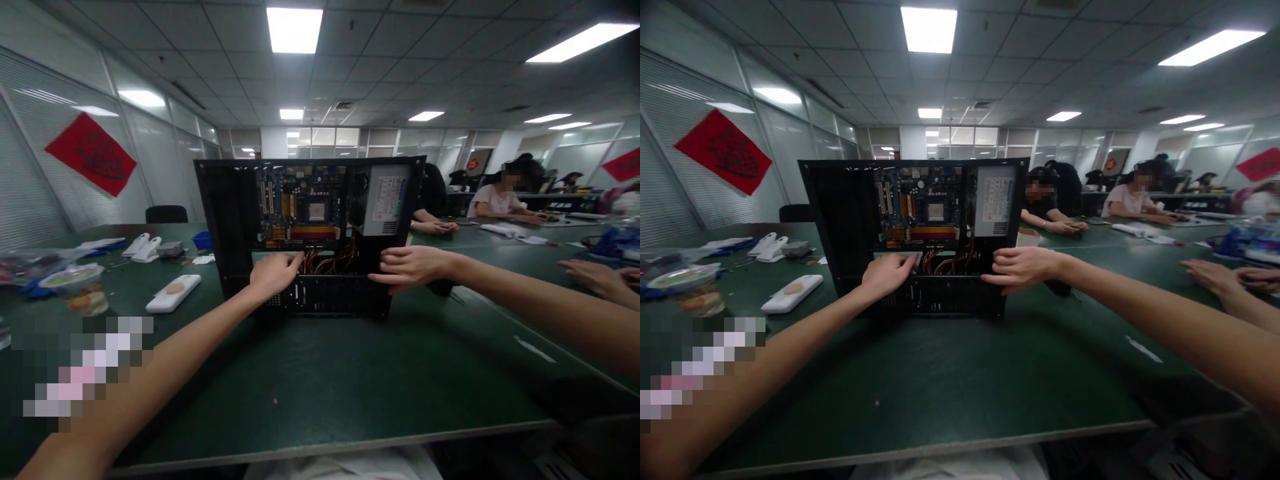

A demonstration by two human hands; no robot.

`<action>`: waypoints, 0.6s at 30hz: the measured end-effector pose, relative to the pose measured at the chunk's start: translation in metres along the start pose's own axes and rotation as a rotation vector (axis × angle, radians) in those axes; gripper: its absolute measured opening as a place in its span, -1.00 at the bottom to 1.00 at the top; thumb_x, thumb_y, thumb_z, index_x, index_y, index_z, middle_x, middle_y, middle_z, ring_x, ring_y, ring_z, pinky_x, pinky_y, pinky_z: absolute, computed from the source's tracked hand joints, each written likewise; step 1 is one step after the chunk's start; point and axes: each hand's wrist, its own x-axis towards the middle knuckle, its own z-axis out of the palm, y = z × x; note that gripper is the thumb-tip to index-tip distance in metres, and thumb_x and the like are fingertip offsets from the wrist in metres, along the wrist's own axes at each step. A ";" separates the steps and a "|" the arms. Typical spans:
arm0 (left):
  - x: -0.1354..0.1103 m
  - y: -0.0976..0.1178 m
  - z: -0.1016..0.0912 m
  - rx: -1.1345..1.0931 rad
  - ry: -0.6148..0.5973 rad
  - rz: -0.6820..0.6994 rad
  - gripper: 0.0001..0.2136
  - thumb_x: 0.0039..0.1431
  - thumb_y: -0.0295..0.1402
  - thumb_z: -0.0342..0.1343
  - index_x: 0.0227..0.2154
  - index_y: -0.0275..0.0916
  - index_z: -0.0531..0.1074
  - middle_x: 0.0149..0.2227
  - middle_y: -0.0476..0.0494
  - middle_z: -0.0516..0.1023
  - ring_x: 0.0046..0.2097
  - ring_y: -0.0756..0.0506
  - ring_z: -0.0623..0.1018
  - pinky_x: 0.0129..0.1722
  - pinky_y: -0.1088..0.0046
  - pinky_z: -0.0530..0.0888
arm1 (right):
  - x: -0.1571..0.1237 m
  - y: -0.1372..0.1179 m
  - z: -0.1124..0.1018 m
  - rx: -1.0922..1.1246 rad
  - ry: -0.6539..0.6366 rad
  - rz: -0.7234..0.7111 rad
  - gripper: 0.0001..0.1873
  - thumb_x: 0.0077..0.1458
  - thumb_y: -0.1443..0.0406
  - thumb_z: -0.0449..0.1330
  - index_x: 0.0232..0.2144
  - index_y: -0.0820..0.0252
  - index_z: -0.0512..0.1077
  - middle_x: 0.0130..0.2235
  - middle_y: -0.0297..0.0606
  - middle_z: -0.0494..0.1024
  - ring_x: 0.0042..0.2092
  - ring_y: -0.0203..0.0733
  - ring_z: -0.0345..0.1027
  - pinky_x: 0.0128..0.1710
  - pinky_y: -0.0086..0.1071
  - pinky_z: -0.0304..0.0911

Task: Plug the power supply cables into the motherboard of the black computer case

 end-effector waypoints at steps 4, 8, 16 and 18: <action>0.016 -0.010 0.005 -0.020 0.047 -0.074 -0.42 0.36 0.10 -0.22 -0.34 -0.03 0.68 -0.27 -0.12 0.68 -0.17 -0.25 0.62 -0.20 0.32 0.44 | 0.011 0.003 -0.004 0.108 -0.027 0.012 -0.55 0.36 0.02 0.03 0.14 0.08 0.42 -0.23 -0.20 0.56 -0.16 -0.15 0.40 0.08 -0.24 0.24; 0.040 -0.022 0.008 -0.140 0.067 -0.168 -0.45 0.38 0.05 -0.21 -0.41 -0.02 0.67 -0.32 -0.03 0.69 -0.16 -0.21 0.62 -0.14 0.34 0.44 | 0.041 0.000 -0.014 0.132 -0.111 0.019 -0.51 0.39 -0.02 -0.05 0.02 0.14 0.47 -0.29 -0.16 0.56 -0.23 -0.13 0.38 -0.07 -0.22 0.23; 0.076 -0.042 0.019 -0.201 0.166 -0.263 -0.45 0.36 0.04 -0.20 -0.41 -0.06 0.66 -0.32 -0.09 0.70 -0.16 -0.22 0.63 -0.15 0.35 0.42 | 0.096 -0.001 -0.017 0.087 -0.200 0.122 -0.36 0.34 -0.15 -0.13 -0.39 0.17 0.46 -0.51 -0.19 0.52 -0.44 -0.20 0.33 -0.30 -0.29 0.10; 0.081 -0.047 0.022 -0.187 0.170 -0.272 -0.46 0.34 0.06 -0.17 -0.41 -0.06 0.66 -0.32 -0.11 0.69 -0.15 -0.26 0.62 -0.16 0.31 0.41 | 0.103 -0.004 -0.017 -0.008 -0.118 0.065 -0.33 0.38 -0.12 -0.18 -0.43 0.21 0.45 -0.55 -0.18 0.51 -0.49 -0.19 0.33 -0.36 -0.29 0.07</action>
